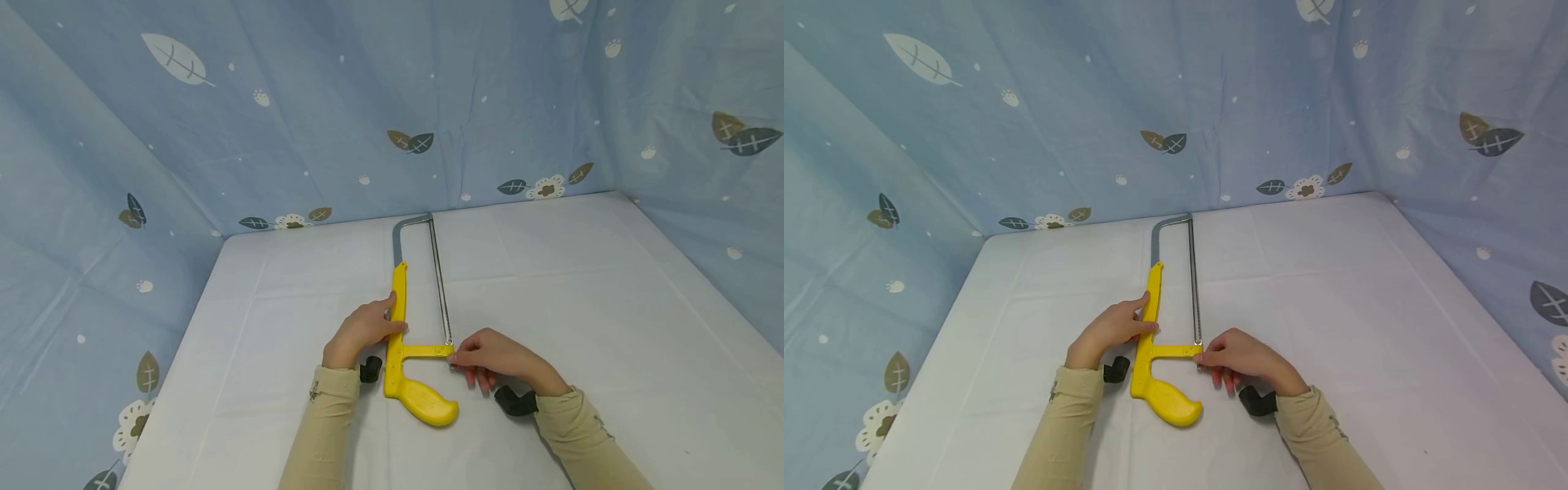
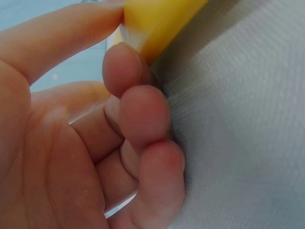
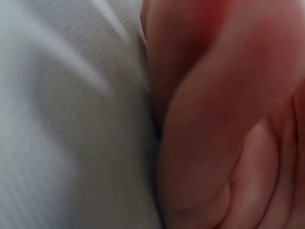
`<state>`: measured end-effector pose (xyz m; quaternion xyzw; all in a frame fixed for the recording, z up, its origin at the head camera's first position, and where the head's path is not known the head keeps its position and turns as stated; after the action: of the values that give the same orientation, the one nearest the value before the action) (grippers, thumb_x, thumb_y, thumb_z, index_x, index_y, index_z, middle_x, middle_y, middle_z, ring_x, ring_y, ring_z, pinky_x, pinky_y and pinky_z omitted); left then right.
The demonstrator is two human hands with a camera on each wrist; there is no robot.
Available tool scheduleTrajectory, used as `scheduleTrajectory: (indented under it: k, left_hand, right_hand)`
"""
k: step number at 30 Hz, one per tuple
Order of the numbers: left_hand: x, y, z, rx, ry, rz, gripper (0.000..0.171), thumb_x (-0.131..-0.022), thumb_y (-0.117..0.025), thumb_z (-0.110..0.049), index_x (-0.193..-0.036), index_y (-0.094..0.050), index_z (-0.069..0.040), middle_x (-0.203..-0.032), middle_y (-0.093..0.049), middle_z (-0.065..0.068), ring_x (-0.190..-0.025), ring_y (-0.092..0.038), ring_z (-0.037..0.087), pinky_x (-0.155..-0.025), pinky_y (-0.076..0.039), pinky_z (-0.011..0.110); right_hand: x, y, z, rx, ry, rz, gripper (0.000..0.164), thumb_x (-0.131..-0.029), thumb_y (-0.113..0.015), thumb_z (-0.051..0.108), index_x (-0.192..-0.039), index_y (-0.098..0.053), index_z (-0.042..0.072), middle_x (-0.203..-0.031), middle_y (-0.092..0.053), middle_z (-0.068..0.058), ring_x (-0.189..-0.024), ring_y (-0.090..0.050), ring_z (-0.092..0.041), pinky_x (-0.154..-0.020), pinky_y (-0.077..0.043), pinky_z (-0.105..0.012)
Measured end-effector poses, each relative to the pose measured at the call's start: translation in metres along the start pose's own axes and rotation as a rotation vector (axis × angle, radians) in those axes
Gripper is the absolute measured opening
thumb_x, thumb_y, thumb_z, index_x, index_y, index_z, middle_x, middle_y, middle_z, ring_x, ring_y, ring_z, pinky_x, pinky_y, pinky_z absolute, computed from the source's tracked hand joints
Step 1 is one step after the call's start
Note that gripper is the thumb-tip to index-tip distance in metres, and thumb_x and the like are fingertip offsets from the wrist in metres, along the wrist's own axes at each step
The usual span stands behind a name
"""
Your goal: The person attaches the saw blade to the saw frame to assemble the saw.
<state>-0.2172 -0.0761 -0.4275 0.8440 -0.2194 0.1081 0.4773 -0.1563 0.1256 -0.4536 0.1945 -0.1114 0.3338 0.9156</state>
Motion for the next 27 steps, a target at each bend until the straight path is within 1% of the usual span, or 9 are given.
scheduleTrajectory:
  k: [5, 10, 12, 14, 17, 21, 23, 25, 27]
  left_hand:
    - [-0.001, 0.0, 0.0, -0.002, -0.001, 0.003, 0.076, -0.082, -0.061, -0.042, -0.143, -0.021, -0.02, -0.071, -0.049, 0.004, -0.056, -0.046, 0.016, -0.06, -0.036, 0.028]
    - [-0.004, 0.0, -0.001, -0.021, 0.002, 0.006, 0.076, -0.082, -0.06, -0.043, -0.143, -0.021, -0.02, -0.076, -0.052, 0.005, -0.059, -0.048, 0.017, -0.065, -0.037, 0.029]
    - [-0.005, 0.0, -0.002, -0.034, 0.002, -0.003, 0.076, -0.082, -0.06, -0.043, -0.143, -0.021, -0.02, -0.09, -0.057, 0.005, -0.069, -0.05, 0.017, -0.07, -0.037, 0.03]
    - [-0.006, 0.0, -0.002, -0.045, 0.004, -0.012, 0.076, -0.082, -0.06, -0.044, -0.143, -0.022, -0.021, -0.11, -0.056, 0.005, -0.082, -0.051, 0.018, -0.076, -0.037, 0.032]
    - [-0.006, -0.001, -0.002, -0.049, 0.009, -0.023, 0.075, -0.082, -0.06, -0.044, -0.143, -0.021, -0.022, -0.134, -0.042, 0.003, -0.107, -0.045, 0.019, -0.088, -0.035, 0.036]
    - [-0.005, -0.003, -0.003, -0.034, 0.001, -0.025, 0.076, -0.083, -0.059, -0.043, -0.144, -0.018, -0.021, -0.14, -0.034, 0.004, -0.124, -0.035, 0.021, -0.097, -0.03, 0.04]
    - [-0.005, -0.003, -0.003, -0.027, -0.011, -0.027, 0.077, -0.083, -0.059, -0.043, -0.144, -0.017, -0.02, -0.139, -0.035, 0.004, -0.122, -0.037, 0.021, -0.096, -0.03, 0.04]
    - [-0.006, -0.001, -0.001, -0.017, -0.014, -0.038, 0.076, -0.083, -0.058, -0.044, -0.144, -0.019, -0.02, -0.132, -0.045, 0.004, -0.112, -0.046, 0.019, -0.091, -0.034, 0.038]
    - [-0.006, 0.003, 0.003, -0.026, -0.015, -0.069, 0.073, -0.084, -0.056, -0.046, -0.143, -0.022, -0.021, -0.118, -0.054, 0.004, -0.096, -0.052, 0.017, -0.082, -0.039, 0.035]
  right_hand:
    - [0.0, 0.0, 0.0, 0.012, -0.016, -0.01, 0.036, -0.083, -0.06, 0.038, -0.075, -0.064, 0.003, -0.058, -0.059, -0.011, -0.038, -0.048, -0.015, -0.039, -0.038, -0.024]
    - [-0.001, 0.002, -0.002, 0.017, -0.025, -0.015, 0.037, -0.083, -0.06, 0.04, -0.077, -0.064, 0.004, -0.058, -0.059, -0.01, -0.038, -0.049, -0.015, -0.039, -0.039, -0.024]
    - [-0.001, 0.004, -0.003, 0.015, -0.026, -0.013, 0.037, -0.083, -0.059, 0.041, -0.078, -0.065, 0.005, -0.058, -0.059, -0.01, -0.039, -0.05, -0.015, -0.039, -0.04, -0.025]
    - [-0.001, 0.005, -0.004, 0.017, -0.025, -0.011, 0.037, -0.084, -0.058, 0.042, -0.08, -0.065, 0.006, -0.056, -0.058, -0.008, -0.039, -0.05, -0.015, -0.04, -0.041, -0.025]
    - [0.001, 0.008, -0.006, 0.018, -0.021, 0.008, 0.036, -0.085, -0.056, 0.042, -0.083, -0.066, 0.007, -0.055, -0.056, -0.007, -0.041, -0.051, -0.016, -0.041, -0.043, -0.027]
    - [0.01, 0.019, 0.0, 0.005, 0.021, 0.008, 0.034, -0.089, -0.053, 0.037, -0.095, -0.066, 0.006, -0.061, -0.059, -0.009, -0.049, -0.055, -0.02, -0.048, -0.047, -0.033]
    - [0.014, 0.03, 0.008, -0.007, 0.065, -0.034, 0.035, -0.09, -0.051, 0.034, -0.105, -0.062, 0.003, -0.073, -0.062, -0.011, -0.061, -0.059, -0.023, -0.056, -0.049, -0.036]
    - [0.019, 0.044, 0.018, 0.009, 0.111, -0.113, 0.039, -0.092, -0.049, 0.033, -0.116, -0.057, 0.004, -0.09, -0.063, -0.013, -0.077, -0.061, -0.027, -0.066, -0.049, -0.039]
    - [0.025, 0.061, 0.029, 0.079, 0.152, -0.217, 0.044, -0.093, -0.045, 0.035, -0.126, -0.049, 0.005, -0.108, -0.059, -0.013, -0.093, -0.058, -0.029, -0.076, -0.047, -0.042]
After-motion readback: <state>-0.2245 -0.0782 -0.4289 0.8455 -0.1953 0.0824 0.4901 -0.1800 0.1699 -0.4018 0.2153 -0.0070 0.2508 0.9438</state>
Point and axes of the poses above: each hand's wrist, its own x-axis away from the middle knuckle, its own y-axis out of the back of the hand, z = x × y, the point moved 6 cm from there along -x, towards the middle knuckle
